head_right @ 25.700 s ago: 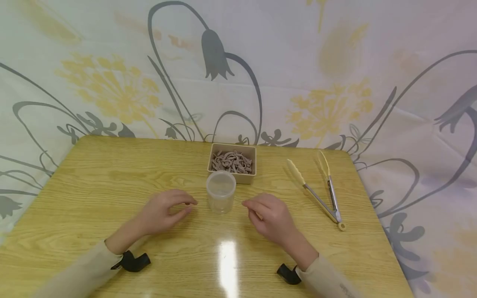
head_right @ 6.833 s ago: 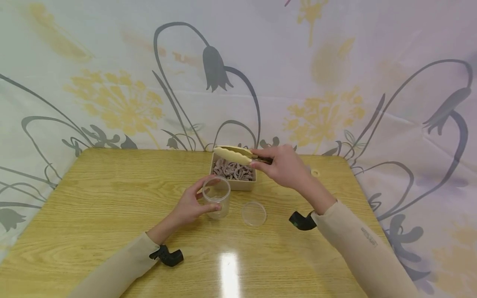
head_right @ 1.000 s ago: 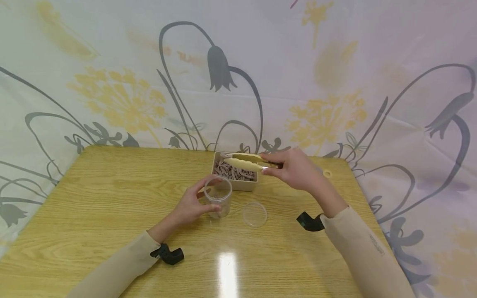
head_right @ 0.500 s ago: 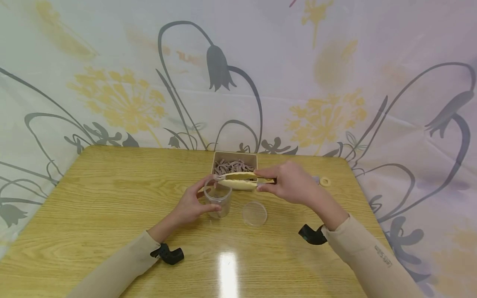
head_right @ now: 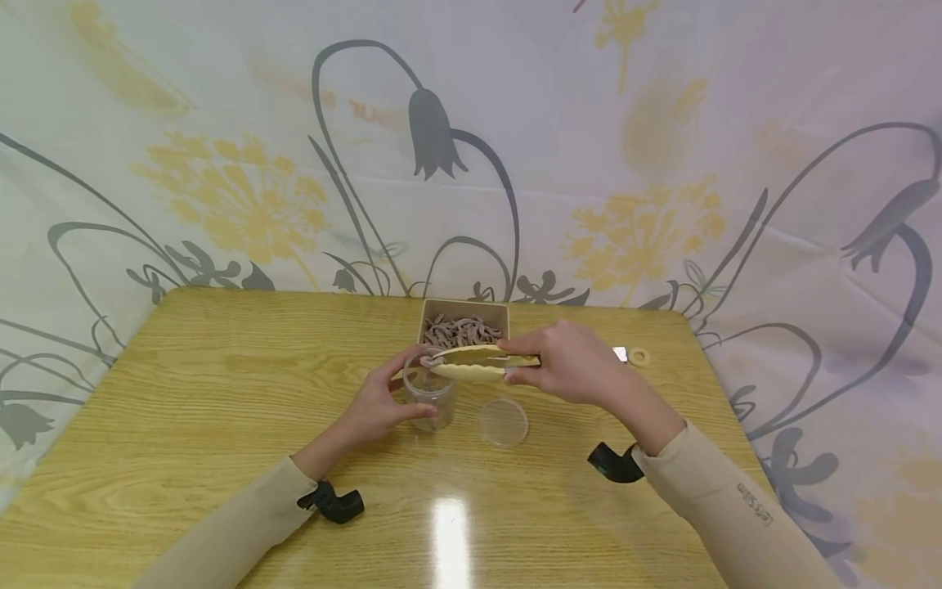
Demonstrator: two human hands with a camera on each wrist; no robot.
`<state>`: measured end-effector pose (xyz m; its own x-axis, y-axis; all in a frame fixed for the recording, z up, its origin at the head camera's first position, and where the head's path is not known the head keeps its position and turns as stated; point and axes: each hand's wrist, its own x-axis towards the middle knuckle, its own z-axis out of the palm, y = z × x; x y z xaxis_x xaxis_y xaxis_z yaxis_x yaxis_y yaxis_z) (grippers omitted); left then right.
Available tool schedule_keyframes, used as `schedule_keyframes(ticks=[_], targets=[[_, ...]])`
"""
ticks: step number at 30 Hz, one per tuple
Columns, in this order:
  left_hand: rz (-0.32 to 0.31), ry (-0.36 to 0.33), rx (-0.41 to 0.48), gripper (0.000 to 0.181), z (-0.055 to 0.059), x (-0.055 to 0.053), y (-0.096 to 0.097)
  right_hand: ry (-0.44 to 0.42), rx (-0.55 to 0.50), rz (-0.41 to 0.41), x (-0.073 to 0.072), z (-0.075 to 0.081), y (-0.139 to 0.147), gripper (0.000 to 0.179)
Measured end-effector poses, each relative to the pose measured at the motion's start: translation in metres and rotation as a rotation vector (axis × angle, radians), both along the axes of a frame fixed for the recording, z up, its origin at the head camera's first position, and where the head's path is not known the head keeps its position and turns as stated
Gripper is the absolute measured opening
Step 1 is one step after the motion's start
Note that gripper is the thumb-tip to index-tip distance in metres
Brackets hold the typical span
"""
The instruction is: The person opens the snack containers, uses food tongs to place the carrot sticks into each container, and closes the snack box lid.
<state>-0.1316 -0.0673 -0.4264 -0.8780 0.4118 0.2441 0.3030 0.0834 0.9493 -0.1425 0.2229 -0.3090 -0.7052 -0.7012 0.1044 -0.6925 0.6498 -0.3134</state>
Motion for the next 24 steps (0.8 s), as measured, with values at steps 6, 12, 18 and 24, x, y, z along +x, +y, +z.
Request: schedule_keyframes(ticks=[6, 12, 18, 24], targets=[[-0.001, 0.036, -0.001, 0.086, -0.027, -0.012, -0.001, -0.003, 0.011, -0.004, -0.001, -0.001, 0.000, 0.042], [0.002, 0.057, -0.017, 0.082, -0.028, -0.013, -0.001, -0.022, 0.030, -0.019, -0.001, 0.001, 0.000, 0.045], [0.004, 0.053, -0.011, 0.080, -0.028, -0.013, -0.001, -0.039, 0.021, -0.039, -0.001, 0.002, 0.002, 0.046], [0.000, 0.051, -0.011, 0.081, -0.027, -0.012, -0.001, -0.042, 0.001, -0.077, -0.007, 0.000, 0.007, 0.046]])
